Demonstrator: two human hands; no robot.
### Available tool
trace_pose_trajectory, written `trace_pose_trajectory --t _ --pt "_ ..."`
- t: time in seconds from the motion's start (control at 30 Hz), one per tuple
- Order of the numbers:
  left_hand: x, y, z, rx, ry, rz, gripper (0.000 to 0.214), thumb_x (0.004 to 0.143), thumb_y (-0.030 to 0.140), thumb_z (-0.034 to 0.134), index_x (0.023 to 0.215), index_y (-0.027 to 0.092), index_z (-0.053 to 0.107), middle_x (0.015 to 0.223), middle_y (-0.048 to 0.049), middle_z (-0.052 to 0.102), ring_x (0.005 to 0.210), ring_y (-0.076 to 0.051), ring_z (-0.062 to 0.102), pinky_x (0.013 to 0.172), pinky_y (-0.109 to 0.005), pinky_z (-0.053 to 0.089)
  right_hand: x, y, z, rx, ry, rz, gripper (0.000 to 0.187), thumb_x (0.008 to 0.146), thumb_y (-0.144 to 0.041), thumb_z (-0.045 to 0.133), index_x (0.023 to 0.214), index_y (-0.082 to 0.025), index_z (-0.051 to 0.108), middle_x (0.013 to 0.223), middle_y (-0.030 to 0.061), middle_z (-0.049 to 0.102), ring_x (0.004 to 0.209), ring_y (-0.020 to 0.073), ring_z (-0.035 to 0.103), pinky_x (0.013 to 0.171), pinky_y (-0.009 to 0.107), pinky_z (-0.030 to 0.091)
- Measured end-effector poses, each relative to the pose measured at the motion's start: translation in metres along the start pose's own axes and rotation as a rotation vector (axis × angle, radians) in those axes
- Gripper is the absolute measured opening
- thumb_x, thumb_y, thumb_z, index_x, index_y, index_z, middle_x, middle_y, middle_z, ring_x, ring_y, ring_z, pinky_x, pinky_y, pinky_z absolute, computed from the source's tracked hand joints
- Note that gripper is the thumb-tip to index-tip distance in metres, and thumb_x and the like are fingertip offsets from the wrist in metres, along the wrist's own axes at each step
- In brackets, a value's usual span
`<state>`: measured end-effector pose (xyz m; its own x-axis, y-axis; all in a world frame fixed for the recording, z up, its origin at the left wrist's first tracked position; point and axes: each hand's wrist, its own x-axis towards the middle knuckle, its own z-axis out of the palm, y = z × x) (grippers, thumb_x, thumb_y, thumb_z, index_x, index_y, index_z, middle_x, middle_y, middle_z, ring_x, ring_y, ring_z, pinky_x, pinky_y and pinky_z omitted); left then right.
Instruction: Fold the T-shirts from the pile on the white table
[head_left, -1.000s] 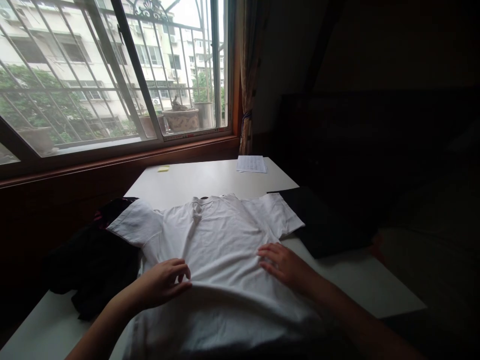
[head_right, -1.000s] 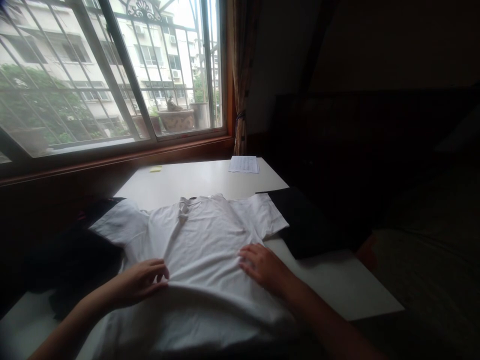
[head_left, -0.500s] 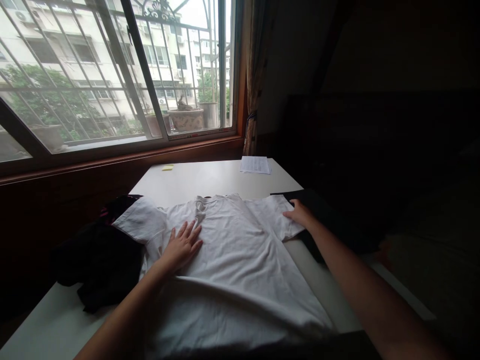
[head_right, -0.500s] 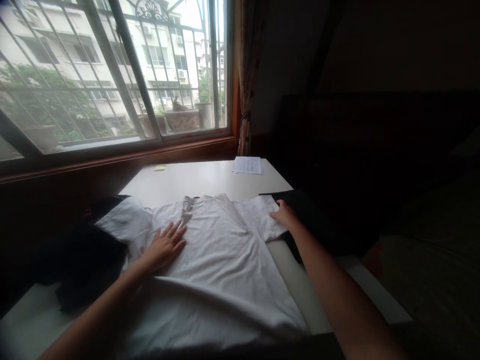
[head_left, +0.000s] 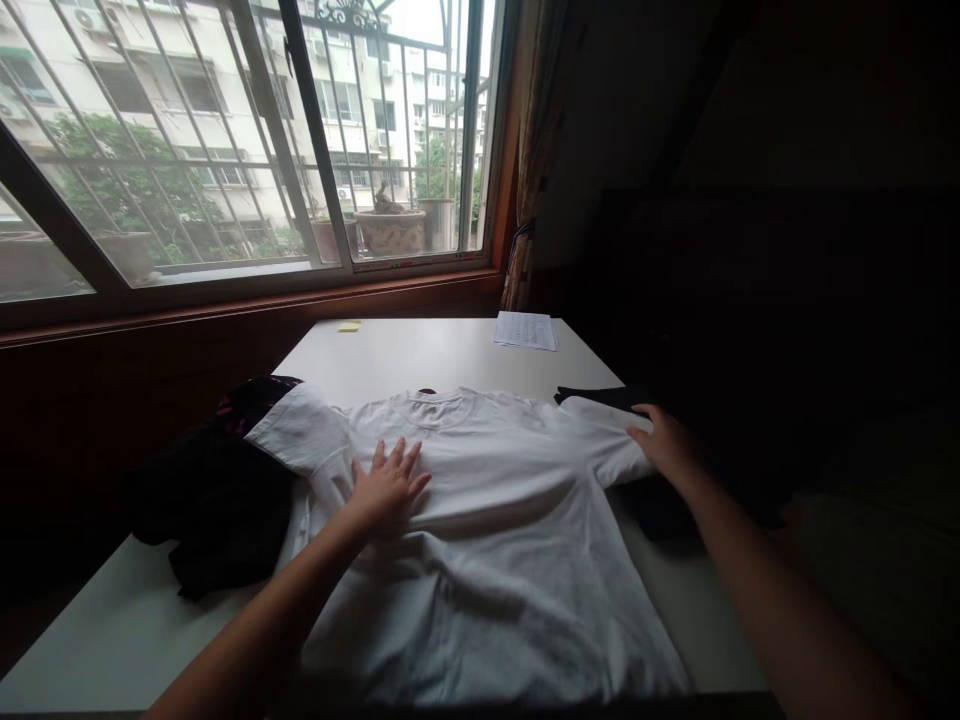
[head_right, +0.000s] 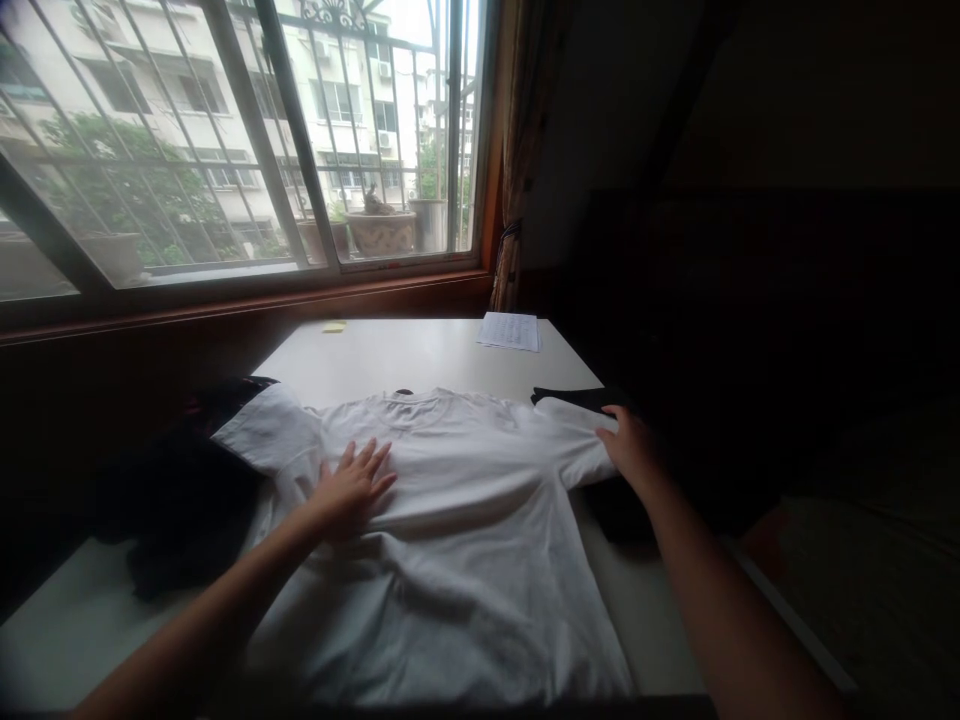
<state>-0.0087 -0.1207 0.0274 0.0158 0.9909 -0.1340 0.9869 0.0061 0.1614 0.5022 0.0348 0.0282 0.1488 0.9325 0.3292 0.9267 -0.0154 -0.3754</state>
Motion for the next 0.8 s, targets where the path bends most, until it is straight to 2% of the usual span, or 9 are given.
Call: trace_pose_trajectory --t 0.1,0.17,0.27,0.37,0.4,0.5,0.6,0.7,0.8 --pt "0.007 -0.022 -0.014 0.111 0.062 -0.061 0.063 0.1 0.059 0.037 0.156 0.028 0.042 0.165 -0.0109 0.034 0.151 -0.046 0.026 0.112 -0.075 0.025 -0.004 0.002 0.004 -0.119 -0.138 0.017 0.053 0.081 -0.027 0.065 0.133 -0.017 0.063 0.123 0.018 0.07 0.106 0.0337 0.069 0.087 0.04 0.053" --pt "0.009 -0.045 -0.025 0.201 0.179 -0.104 0.057 0.1 0.048 0.042 0.149 0.021 0.052 0.161 -0.0142 0.042 0.149 -0.042 0.032 0.115 -0.064 0.03 -0.005 0.003 0.006 -0.16 -0.197 0.037 0.055 0.08 -0.027 0.067 0.133 -0.018 0.063 0.122 0.018 0.071 0.105 0.0343 0.07 0.085 0.04 0.053" --pt "0.002 -0.084 -0.043 0.284 0.392 -0.14 0.051 0.099 0.038 0.044 0.142 0.014 0.058 0.157 -0.0174 0.046 0.149 -0.037 0.033 0.116 -0.053 0.033 -0.003 0.003 0.009 -0.132 -0.207 0.07 0.056 0.079 -0.031 0.068 0.134 -0.018 0.063 0.12 0.018 0.072 0.105 0.0344 0.07 0.085 0.04 0.054" --pt "-0.014 -0.125 -0.059 0.268 0.607 -0.266 0.049 0.099 0.04 0.044 0.14 0.019 0.059 0.155 -0.0158 0.048 0.144 -0.04 0.035 0.11 -0.058 0.037 -0.002 0.006 0.009 -0.02 -0.244 0.148 0.063 0.079 -0.04 0.07 0.135 -0.015 0.062 0.118 0.0192 0.073 0.105 0.034 0.071 0.087 0.039 0.054" --pt "-0.019 -0.139 -0.064 0.243 0.644 -0.316 0.05 0.098 0.041 0.043 0.141 0.019 0.058 0.154 -0.0173 0.049 0.141 -0.042 0.039 0.106 -0.059 0.041 -0.003 0.007 0.01 0.029 -0.256 0.172 0.065 0.078 -0.042 0.071 0.136 -0.015 0.061 0.118 0.0191 0.072 0.105 0.0338 0.071 0.087 0.039 0.055" --pt "-0.031 -0.179 -0.075 0.145 0.58 -0.443 0.06 0.097 0.045 0.044 0.144 0.01 0.053 0.141 -0.0257 0.055 0.13 -0.043 0.05 0.103 -0.056 0.044 -0.007 0.01 0.011 0.184 -0.262 0.156 0.068 0.076 -0.042 0.072 0.138 -0.019 0.06 0.124 0.0174 0.071 0.106 0.0328 0.07 0.089 0.041 0.054" --pt "-0.035 -0.206 -0.081 -0.021 0.476 -0.541 0.07 0.091 0.056 0.051 0.142 0.008 0.053 0.132 -0.0252 0.061 0.125 -0.04 0.057 0.105 -0.051 0.044 -0.014 0.008 0.013 0.28 -0.219 0.086 0.064 0.075 -0.038 0.07 0.136 -0.02 0.062 0.128 0.0155 0.069 0.11 0.0322 0.068 0.094 0.041 0.052" --pt "-0.033 -0.211 -0.082 -0.194 0.432 -0.54 0.073 0.085 0.063 0.057 0.138 0.013 0.054 0.126 -0.0191 0.067 0.119 -0.036 0.063 0.098 -0.042 0.049 -0.022 0.001 0.012 0.311 -0.177 0.074 0.058 0.075 -0.036 0.067 0.13 -0.019 0.066 0.126 0.0147 0.069 0.109 0.0329 0.068 0.093 0.042 0.053" --pt "-0.026 -0.2 -0.08 -0.246 0.401 -0.53 0.06 0.084 0.057 0.061 0.129 0.017 0.057 0.114 -0.0147 0.072 0.107 -0.033 0.068 0.088 -0.036 0.051 -0.029 -0.006 0.009 0.35 -0.152 0.059 0.055 0.076 -0.033 0.064 0.13 -0.018 0.066 0.125 0.0147 0.069 0.108 0.0323 0.067 0.094 0.042 0.052"
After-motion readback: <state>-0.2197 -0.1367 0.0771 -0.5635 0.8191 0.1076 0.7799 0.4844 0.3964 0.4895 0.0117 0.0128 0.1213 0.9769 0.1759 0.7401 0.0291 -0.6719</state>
